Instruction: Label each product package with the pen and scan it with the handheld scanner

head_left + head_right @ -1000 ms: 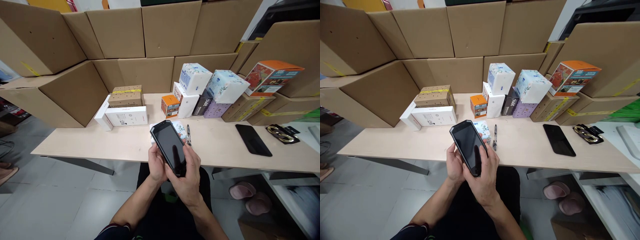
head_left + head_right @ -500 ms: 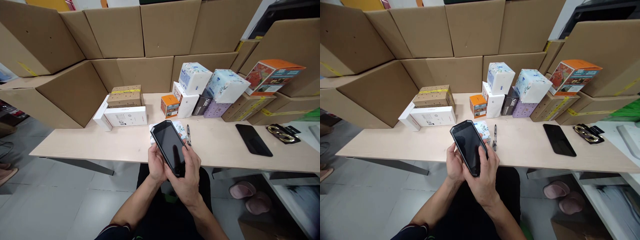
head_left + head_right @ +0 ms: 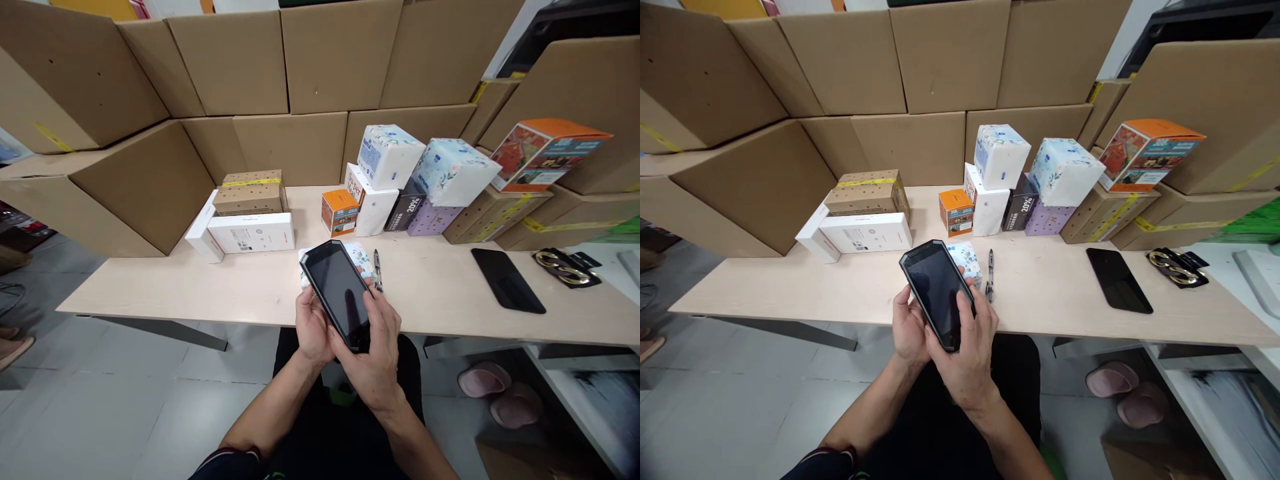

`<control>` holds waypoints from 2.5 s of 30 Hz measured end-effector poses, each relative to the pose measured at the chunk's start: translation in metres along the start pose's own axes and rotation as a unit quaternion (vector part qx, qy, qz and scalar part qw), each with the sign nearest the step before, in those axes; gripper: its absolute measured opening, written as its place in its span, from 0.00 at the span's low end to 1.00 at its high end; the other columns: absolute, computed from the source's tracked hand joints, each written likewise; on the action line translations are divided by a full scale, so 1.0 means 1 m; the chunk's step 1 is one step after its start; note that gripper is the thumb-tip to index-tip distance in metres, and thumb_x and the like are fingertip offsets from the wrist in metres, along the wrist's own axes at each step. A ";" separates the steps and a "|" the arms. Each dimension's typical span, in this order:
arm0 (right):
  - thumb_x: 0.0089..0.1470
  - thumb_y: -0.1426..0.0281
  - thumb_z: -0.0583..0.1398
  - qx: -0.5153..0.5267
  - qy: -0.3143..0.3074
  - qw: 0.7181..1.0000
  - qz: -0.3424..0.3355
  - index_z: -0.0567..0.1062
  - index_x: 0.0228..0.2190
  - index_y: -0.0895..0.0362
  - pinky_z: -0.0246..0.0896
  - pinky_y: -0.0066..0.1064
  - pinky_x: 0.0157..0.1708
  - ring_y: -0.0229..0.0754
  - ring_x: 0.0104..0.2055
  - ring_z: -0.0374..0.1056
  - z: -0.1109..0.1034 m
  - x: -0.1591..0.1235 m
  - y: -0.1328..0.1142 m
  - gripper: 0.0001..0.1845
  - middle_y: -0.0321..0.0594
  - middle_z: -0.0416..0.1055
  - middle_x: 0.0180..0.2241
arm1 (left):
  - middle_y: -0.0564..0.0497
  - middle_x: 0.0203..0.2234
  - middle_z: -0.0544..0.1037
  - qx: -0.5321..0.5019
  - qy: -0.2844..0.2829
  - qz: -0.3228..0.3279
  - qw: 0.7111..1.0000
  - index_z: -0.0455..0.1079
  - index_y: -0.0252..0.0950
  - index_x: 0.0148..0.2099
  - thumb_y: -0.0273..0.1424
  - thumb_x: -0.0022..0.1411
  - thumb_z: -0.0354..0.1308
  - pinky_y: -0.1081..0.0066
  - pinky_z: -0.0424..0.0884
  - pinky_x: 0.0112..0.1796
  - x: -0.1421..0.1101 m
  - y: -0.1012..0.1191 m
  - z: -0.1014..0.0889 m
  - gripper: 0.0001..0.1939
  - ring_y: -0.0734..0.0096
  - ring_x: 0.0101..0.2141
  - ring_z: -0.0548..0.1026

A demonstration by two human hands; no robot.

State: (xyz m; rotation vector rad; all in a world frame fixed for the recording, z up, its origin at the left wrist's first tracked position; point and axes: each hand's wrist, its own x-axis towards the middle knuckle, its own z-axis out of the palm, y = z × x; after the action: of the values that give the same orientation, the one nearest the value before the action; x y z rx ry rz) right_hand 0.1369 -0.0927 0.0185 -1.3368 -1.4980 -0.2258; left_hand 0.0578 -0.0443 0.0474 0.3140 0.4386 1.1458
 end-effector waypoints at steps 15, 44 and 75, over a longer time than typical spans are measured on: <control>0.52 0.70 0.67 -0.007 0.005 1.000 0.003 0.55 0.67 0.54 0.67 0.58 0.54 0.59 0.62 0.63 -0.003 0.003 0.010 0.46 0.57 0.64 0.60 | 0.40 0.48 0.81 0.023 -0.021 -0.008 0.999 0.76 0.32 0.50 0.49 0.63 0.49 0.49 0.62 0.62 0.000 -0.005 -0.002 0.29 0.46 0.61 0.70; 0.53 0.44 0.59 -0.241 -0.052 0.950 0.192 0.67 0.61 0.61 0.46 0.65 0.61 0.69 0.65 0.50 -0.054 0.029 0.149 0.44 0.63 0.58 0.62 | 0.43 0.57 0.66 0.707 0.043 0.329 0.625 0.68 0.43 0.61 0.26 0.63 0.55 0.58 0.69 0.57 0.017 0.045 -0.067 0.24 0.60 0.60 0.67; 0.43 0.54 0.69 0.016 -0.192 0.954 0.231 0.64 0.62 0.58 0.71 0.49 0.50 0.44 0.35 0.71 0.048 0.097 0.085 0.47 0.53 0.60 0.52 | 0.44 0.55 0.75 0.625 0.101 0.264 0.728 0.71 0.42 0.59 0.35 0.63 0.59 0.56 0.67 0.57 0.039 0.060 -0.082 0.22 0.60 0.55 0.73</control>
State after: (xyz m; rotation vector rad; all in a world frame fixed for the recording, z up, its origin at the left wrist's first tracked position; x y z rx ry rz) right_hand 0.1973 0.0302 0.0329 -1.7308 -1.4383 0.3775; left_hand -0.0174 0.0159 -0.0031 1.5950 1.3754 1.2776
